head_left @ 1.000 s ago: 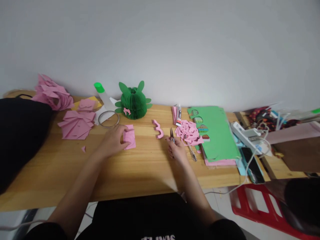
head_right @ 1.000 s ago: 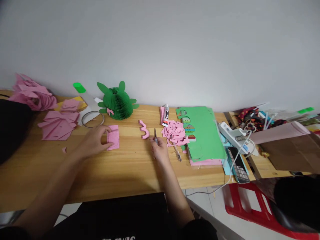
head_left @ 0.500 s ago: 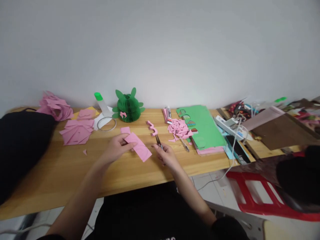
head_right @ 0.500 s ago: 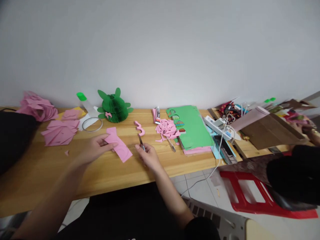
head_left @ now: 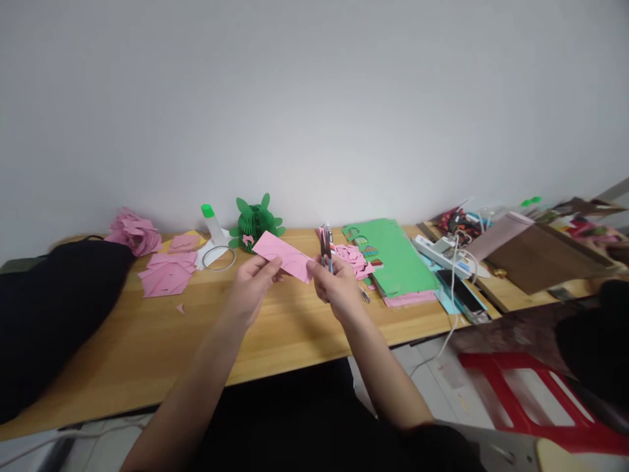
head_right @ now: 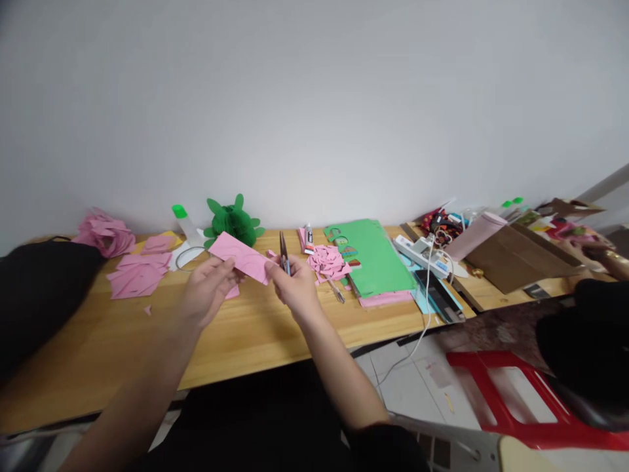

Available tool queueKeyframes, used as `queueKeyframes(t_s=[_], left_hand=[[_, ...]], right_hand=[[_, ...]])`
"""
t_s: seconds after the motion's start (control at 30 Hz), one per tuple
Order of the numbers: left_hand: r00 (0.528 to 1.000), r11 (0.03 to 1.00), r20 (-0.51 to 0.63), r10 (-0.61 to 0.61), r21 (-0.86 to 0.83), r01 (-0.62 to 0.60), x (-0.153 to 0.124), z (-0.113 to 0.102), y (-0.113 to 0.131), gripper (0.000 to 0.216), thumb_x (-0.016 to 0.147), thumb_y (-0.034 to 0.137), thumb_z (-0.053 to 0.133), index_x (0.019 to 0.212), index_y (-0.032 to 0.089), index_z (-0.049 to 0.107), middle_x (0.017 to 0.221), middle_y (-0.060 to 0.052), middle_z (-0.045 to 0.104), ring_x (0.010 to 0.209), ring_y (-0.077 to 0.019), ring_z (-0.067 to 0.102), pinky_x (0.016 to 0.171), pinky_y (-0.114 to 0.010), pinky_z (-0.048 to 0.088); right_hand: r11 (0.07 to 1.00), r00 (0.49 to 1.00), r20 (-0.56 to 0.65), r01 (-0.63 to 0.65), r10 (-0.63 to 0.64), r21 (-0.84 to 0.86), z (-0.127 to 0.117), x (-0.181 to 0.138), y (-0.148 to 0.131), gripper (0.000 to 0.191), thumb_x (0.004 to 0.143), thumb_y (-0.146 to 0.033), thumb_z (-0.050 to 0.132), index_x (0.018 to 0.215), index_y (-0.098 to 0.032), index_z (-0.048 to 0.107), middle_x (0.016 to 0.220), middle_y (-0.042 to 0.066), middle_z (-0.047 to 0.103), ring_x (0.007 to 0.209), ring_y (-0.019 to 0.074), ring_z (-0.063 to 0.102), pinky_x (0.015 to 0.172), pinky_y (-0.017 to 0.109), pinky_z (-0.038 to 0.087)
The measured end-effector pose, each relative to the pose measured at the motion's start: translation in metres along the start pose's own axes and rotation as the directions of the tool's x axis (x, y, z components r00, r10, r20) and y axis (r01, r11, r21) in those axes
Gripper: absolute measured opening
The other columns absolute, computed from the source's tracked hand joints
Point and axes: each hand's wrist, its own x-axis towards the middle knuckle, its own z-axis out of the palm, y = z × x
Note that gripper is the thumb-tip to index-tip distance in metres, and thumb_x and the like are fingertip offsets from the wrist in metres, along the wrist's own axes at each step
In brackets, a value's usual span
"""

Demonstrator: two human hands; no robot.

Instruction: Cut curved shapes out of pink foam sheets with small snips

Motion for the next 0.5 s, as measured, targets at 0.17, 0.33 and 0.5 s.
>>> queueKeyframes(t_s=[0.17, 0.33, 0.5], left_hand=[[0.988, 0.99, 0.066, 0.139, 0.005, -0.14, 0.005, 0.013, 0.037, 0.021, 0.065, 0.034, 0.08, 0.056, 0.018, 0.069, 0.061, -0.006, 0.071, 0.072, -0.0233, 0.069, 0.067, -0.031, 0.055], [0.974, 0.975, -0.059, 0.219, 0.041, -0.217, 0.012, 0.011, 0.057, 0.021, 0.067, 0.029, 0.081, 0.051, 0.019, 0.07, 0.051, -0.001, 0.066, 0.057, -0.0202, 0.065, 0.058, -0.03, 0.053], [0.916, 0.931, -0.348, 0.199, -0.226, -0.288, 0.023, 0.024, 0.064, 0.018, 0.077, 0.034, 0.075, 0.067, 0.02, 0.077, 0.068, -0.003, 0.077, 0.075, -0.0195, 0.073, 0.077, -0.031, 0.057]], right_hand=[[0.987, 0.984, 0.121, 0.142, -0.132, -0.077, 0.003, 0.015, -0.053, 0.021, 0.069, -0.032, 0.075, 0.067, -0.018, 0.06, 0.044, -0.009, 0.047, 0.034, 0.0039, 0.028, 0.032, 0.018, 0.018], [0.968, 0.968, 0.095, 0.241, -0.234, -0.069, 0.006, 0.026, -0.069, 0.027, 0.08, -0.045, 0.07, 0.079, -0.018, 0.062, 0.045, -0.011, 0.037, 0.035, 0.0044, 0.022, 0.032, 0.016, 0.017], [0.942, 0.936, 0.127, 0.334, -0.329, -0.025, 0.026, 0.029, -0.058, 0.057, 0.092, -0.07, 0.038, 0.091, -0.019, 0.063, 0.047, -0.01, 0.034, 0.038, 0.0081, 0.022, 0.034, 0.019, 0.019]])
